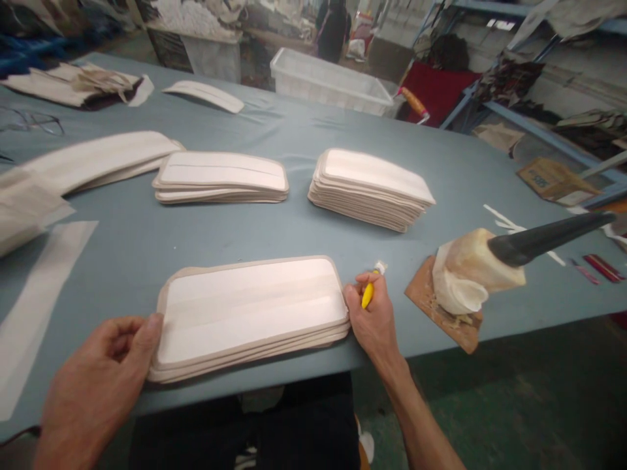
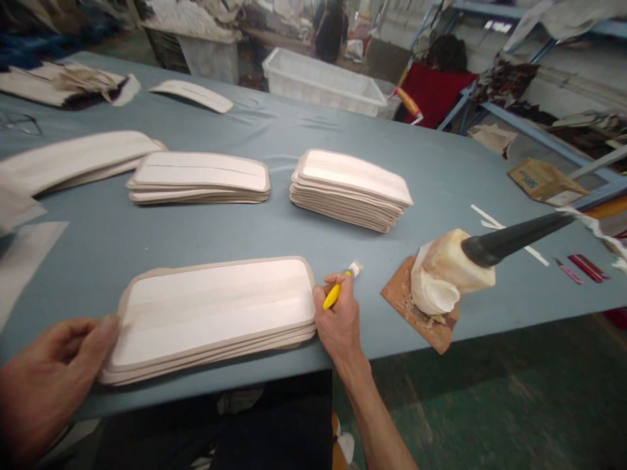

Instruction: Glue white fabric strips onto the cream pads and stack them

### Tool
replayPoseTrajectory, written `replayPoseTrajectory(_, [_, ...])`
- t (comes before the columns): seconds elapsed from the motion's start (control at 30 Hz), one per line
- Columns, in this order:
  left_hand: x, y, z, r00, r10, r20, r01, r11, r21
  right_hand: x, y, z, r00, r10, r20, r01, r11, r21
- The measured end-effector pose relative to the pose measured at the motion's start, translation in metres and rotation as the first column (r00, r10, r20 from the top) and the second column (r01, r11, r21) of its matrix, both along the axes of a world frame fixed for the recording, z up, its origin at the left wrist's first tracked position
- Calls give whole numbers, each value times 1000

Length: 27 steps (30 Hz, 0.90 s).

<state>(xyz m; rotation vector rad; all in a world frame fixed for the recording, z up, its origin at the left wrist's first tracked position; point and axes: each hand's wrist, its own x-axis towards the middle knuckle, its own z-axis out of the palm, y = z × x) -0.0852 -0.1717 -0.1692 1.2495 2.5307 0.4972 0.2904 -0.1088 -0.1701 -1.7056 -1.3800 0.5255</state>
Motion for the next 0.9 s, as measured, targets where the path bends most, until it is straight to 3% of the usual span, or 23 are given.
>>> replayPoseTrajectory(0.1, [15, -8, 19, 991, 115, 64, -120, 989, 84, 1, -9, 10, 998, -65, 23, 63, 997, 53])
replayPoseTrajectory(0.17, [25, -14, 30, 996, 91, 26, -94, 978, 185, -2, -16, 16, 994, -89, 60, 83, 991, 101])
replayPoseTrajectory(0.27, [45, -13, 45, 992, -127, 0, 122, 949, 291, -15, -19, 26, 989, -32, 145, 5, 984, 180])
replayPoseTrajectory(0.37, [70, 6, 55, 910, -413, 21, 389, 871, 300, -41, -10, 32, 965, 115, 238, -157, 973, 170])
replayPoseTrajectory(0.47, [93, 32, 56, 793, -605, -66, 602, 764, 233, -73, 8, 35, 879, 272, 391, -304, 953, 20])
replayPoseTrajectory(0.6, [108, 53, 47, 709, -694, -123, 705, 699, 116, -101, 27, 33, 785, 389, 482, -394, 914, -96])
replayPoseTrajectory(0.73, [110, 59, 38, 716, -668, -201, 682, 731, -3, -106, 32, 27, 717, 448, 533, -426, 888, -173])
replayPoseTrajectory(0.9, [107, 63, 38, 728, -625, -282, 618, 776, -125, -101, 34, 24, 661, 480, 576, -431, 872, -231])
